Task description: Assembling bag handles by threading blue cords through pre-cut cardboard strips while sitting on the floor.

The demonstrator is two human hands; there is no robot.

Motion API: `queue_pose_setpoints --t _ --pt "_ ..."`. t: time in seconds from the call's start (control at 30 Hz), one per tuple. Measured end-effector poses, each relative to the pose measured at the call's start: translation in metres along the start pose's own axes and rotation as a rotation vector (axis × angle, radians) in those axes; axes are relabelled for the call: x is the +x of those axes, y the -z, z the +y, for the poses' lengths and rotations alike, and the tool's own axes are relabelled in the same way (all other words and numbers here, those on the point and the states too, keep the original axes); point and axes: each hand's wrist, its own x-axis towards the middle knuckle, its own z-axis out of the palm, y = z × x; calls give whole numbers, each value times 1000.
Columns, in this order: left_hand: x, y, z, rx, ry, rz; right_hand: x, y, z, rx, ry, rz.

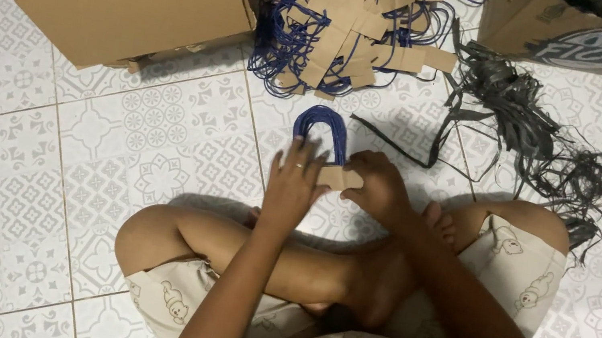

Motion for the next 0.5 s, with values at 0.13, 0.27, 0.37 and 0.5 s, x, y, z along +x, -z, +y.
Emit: queue_pose_setpoints --t 0.13,0.27,0.37,0.5 --pt "-3 -36 8 129 -96 -53 1 -14 6 -106 48 35" --pt "-7 -75 1 266 -62 -41 5 -15 5 -88 10 -24" --pt "-11 -97 -7 260 -58 -57 5 -24 10 -91 -33 -97" --pt "-11 -104 -12 193 -36 -118 6 -27 11 -163 -69 -155"
